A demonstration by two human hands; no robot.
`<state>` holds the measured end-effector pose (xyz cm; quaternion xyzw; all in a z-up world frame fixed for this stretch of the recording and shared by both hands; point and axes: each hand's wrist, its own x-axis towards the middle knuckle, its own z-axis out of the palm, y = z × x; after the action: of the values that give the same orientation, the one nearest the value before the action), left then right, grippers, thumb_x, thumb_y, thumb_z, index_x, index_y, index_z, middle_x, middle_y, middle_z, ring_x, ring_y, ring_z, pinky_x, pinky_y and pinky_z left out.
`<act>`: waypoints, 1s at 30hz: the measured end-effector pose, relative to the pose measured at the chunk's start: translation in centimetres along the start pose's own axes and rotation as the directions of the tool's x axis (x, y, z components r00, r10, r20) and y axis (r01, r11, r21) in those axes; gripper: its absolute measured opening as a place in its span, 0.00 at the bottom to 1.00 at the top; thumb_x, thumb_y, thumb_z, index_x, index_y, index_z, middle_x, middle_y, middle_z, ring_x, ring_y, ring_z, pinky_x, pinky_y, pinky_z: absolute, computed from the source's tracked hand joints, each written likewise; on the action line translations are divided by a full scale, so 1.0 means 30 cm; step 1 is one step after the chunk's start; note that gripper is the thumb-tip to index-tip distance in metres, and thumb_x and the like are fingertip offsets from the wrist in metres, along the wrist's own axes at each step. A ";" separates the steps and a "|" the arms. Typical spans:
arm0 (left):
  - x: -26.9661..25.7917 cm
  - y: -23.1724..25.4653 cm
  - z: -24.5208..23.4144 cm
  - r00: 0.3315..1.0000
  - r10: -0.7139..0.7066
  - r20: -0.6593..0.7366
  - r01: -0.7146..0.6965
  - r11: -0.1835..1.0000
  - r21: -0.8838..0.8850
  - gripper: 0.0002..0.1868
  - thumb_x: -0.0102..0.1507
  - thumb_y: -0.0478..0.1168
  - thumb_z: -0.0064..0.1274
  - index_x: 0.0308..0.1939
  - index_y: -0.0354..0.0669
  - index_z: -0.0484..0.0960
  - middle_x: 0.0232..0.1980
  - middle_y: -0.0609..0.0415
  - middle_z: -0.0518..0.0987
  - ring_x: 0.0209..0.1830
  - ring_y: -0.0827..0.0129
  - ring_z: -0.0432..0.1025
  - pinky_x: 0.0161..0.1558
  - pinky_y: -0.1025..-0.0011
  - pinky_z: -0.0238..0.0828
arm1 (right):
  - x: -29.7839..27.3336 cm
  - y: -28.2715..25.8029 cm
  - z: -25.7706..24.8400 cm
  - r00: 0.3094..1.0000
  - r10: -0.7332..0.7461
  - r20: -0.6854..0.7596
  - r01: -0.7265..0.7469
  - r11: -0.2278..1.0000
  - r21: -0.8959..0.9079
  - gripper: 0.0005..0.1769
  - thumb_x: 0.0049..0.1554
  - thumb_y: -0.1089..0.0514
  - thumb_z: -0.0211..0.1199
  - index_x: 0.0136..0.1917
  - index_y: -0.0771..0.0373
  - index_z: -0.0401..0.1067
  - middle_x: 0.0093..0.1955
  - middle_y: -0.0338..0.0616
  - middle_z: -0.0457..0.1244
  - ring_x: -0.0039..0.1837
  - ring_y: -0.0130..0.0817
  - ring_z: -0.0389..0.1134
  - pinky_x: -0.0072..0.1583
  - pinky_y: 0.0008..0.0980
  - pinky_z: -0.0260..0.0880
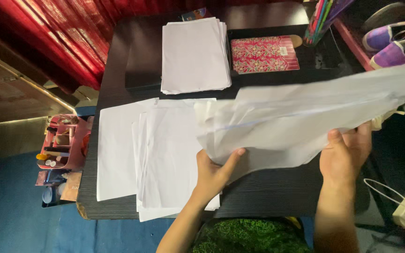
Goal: The person organizes a stack of white papers on a dark table, smoothing them out. They then place three patterned notebooks on top of the papers and arrange a set of colored pencils and pens on the notebooks. Finally, they move the notebooks and pencils into a black plastic tray.
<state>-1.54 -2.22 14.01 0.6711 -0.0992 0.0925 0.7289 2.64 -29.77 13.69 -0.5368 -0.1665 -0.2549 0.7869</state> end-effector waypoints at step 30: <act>0.004 -0.129 0.013 0.990 0.137 -0.040 -0.130 0.982 0.133 0.13 0.62 0.32 0.65 0.50 0.35 0.83 0.44 0.52 0.86 0.44 0.70 0.81 0.48 0.73 0.77 | -0.134 0.243 -0.228 0.974 0.216 0.066 -0.178 0.915 -0.363 0.16 0.56 0.54 0.74 0.52 0.65 0.75 0.50 0.47 0.71 0.55 0.35 0.73 0.61 0.39 0.75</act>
<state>-0.39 -2.94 10.36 0.7067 -0.1198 0.1638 0.6778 3.50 -33.08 3.49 -0.6965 -0.1038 -0.1716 0.6890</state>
